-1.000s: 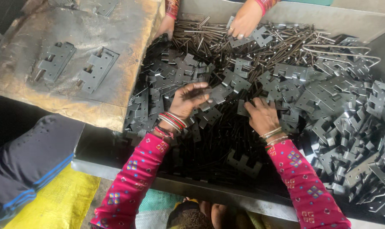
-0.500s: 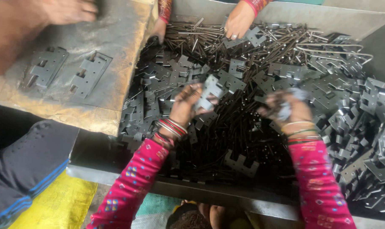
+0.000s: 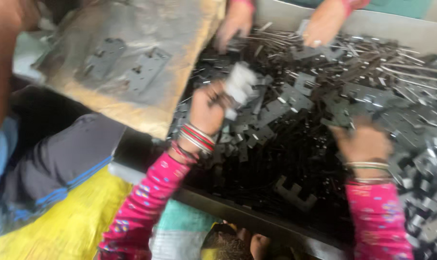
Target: The person inserts metal rods into metal brackets and places the assembled units into a bin. They repeatedly pick up brackets and rods from a pile, align the rod with the bracket hole, and push it through by hand.
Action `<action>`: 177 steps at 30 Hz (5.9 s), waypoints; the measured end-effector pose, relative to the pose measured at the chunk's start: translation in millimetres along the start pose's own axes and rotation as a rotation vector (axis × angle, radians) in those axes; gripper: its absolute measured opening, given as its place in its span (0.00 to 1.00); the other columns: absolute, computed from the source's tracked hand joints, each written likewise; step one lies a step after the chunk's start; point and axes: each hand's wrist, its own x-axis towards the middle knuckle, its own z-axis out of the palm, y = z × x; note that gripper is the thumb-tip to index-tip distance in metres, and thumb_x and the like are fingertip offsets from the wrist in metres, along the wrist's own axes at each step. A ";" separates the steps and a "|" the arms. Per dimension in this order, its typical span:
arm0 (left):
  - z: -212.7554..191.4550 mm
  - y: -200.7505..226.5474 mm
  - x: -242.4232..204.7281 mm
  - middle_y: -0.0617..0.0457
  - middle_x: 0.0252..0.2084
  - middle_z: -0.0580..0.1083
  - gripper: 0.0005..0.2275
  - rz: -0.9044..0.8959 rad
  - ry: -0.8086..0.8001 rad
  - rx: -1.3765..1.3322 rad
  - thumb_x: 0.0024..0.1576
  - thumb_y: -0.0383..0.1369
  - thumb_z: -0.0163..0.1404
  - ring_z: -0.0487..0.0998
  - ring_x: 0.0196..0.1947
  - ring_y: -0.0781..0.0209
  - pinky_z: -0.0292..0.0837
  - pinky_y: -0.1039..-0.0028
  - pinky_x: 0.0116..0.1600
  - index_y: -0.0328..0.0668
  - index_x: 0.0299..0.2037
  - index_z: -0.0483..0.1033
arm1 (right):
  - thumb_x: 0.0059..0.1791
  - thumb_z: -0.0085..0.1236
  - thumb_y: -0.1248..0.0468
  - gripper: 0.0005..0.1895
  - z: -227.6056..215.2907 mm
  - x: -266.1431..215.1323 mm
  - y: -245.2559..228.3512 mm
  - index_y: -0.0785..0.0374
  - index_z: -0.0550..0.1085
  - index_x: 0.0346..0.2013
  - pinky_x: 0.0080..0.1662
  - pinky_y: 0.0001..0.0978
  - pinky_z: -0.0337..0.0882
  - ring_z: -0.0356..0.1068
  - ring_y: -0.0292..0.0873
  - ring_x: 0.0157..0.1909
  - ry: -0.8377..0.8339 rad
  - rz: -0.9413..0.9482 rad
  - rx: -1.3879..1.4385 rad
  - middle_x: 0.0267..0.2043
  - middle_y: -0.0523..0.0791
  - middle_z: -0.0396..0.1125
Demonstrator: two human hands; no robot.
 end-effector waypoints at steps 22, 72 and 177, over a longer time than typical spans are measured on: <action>20.7 29.8 -7.6 0.45 0.31 0.78 0.09 0.336 -0.227 0.918 0.54 0.35 0.54 0.79 0.27 0.44 0.75 0.57 0.33 0.44 0.41 0.82 | 0.57 0.60 0.59 0.12 -3.7 4.9 42.5 0.64 0.78 0.49 0.45 0.49 0.70 0.71 0.53 0.44 0.304 -0.055 1.332 0.42 0.50 0.72; 66.9 -38.1 -8.1 0.42 0.37 0.78 0.19 -0.595 -0.162 -0.594 0.58 0.31 0.54 0.83 0.26 0.49 0.77 0.66 0.21 0.32 0.56 0.66 | 0.42 0.69 0.51 0.17 26.7 -1.5 -79.8 0.59 0.77 0.35 0.39 0.46 0.73 0.73 0.51 0.37 0.417 -0.338 0.250 0.37 0.46 0.70; 28.5 -23.5 -3.4 0.33 0.47 0.76 0.29 -0.477 -0.098 -0.813 0.42 0.18 0.44 0.83 0.43 0.43 0.83 0.60 0.45 0.22 0.59 0.65 | 0.51 0.53 0.62 0.12 -17.1 -2.6 -58.6 0.66 0.74 0.47 0.39 0.57 0.82 0.74 0.46 0.40 -0.513 0.005 2.124 0.42 0.52 0.72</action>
